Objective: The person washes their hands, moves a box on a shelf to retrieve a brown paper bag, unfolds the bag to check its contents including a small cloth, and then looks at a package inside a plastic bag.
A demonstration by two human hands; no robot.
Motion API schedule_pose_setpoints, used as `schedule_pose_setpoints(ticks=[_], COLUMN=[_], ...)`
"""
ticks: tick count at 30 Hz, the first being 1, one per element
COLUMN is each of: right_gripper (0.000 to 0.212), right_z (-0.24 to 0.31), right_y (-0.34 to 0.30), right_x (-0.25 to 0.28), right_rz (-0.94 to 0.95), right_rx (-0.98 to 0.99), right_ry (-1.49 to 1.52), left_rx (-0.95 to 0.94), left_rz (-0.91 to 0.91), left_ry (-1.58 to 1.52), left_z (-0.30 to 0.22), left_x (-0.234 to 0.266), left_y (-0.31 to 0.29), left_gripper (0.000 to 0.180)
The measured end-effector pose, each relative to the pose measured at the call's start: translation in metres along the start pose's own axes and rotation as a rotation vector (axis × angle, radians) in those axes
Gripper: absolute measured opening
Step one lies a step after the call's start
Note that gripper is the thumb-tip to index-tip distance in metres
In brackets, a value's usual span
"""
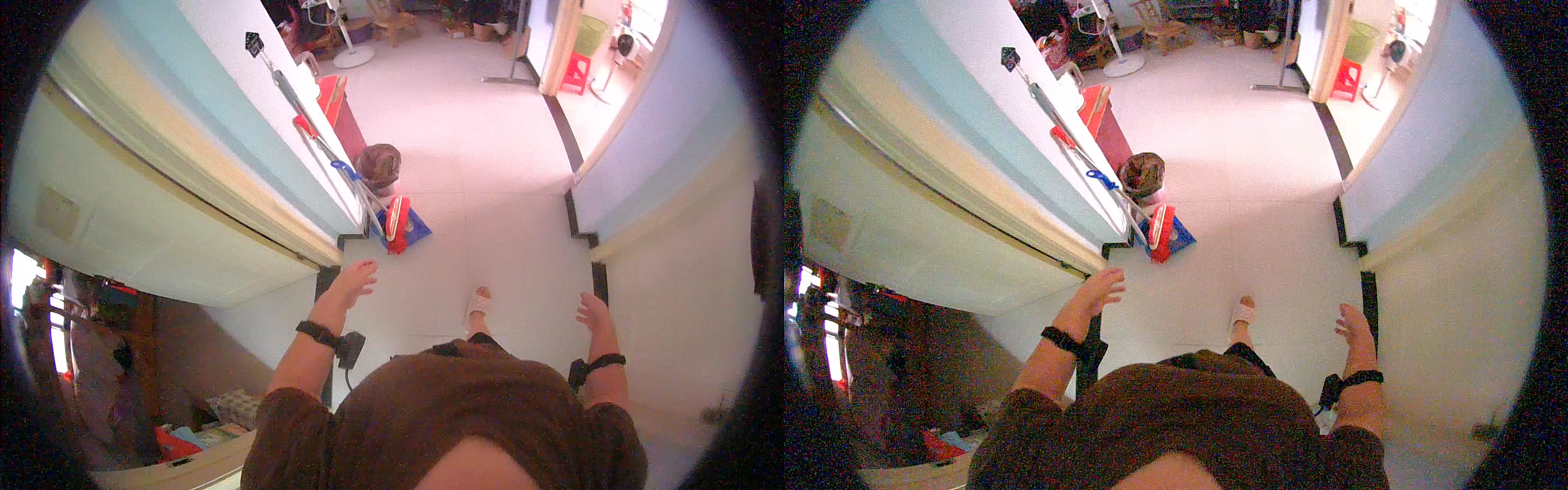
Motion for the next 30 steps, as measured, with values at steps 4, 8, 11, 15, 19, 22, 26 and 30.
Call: schedule_pose_setpoints(ticks=[4,8,11,15,19,22,26,30], right_gripper=[0.049,0.046,0.044,0.045,0.045,0.044,0.043,0.043], right_z=[0.076,0.194,0.3,0.42,0.497,0.56,0.629,0.706], right_y=[0.079,0.144,0.171,0.194,0.255,0.302,0.361,0.431], right_x=[0.014,-0.014,-0.071,-0.177,-0.23,-0.239,-0.238,-0.253], right_rz=[0.013,0.09,0.189,0.324,0.335,0.305,0.315,0.217], right_rx=[-0.061,0.003,0.047,0.22,0.156,0.092,0.098,-0.053], right_ry=[0.081,-0.041,-0.156,-0.197,-0.237,-0.171,-0.025,-0.088], left_rx=[-0.05,-0.038,0.025,-0.148,-0.171,-0.183,-0.206,-0.184], left_rz=[-0.017,-0.043,-0.12,-0.097,-0.183,-0.193,-0.151,-0.202], left_ry=[-0.066,-0.174,-0.191,-0.311,-0.267,-0.286,-0.275,-0.28], left_z=[-0.053,-0.117,-0.153,-0.189,-0.249,-0.31,-0.374,-0.434], left_x=[-0.03,-0.047,-0.046,-0.021,-0.003,0.002,0.009,0.021], left_y=[0.076,0.122,0.166,0.243,0.331,0.394,0.469,0.549], left_gripper=[0.04,0.039,0.044,0.041,0.046,0.051,0.049,0.041])
Point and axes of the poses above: each hand's wrist, its own y-axis towards the middle knuckle, its own x-axis out of the back of the hand, z = x × y, the point moved 3 cm from there along y, towards the middle knuckle, and after that the axes turned 8 degrees about -x, right-handed, at the moved point
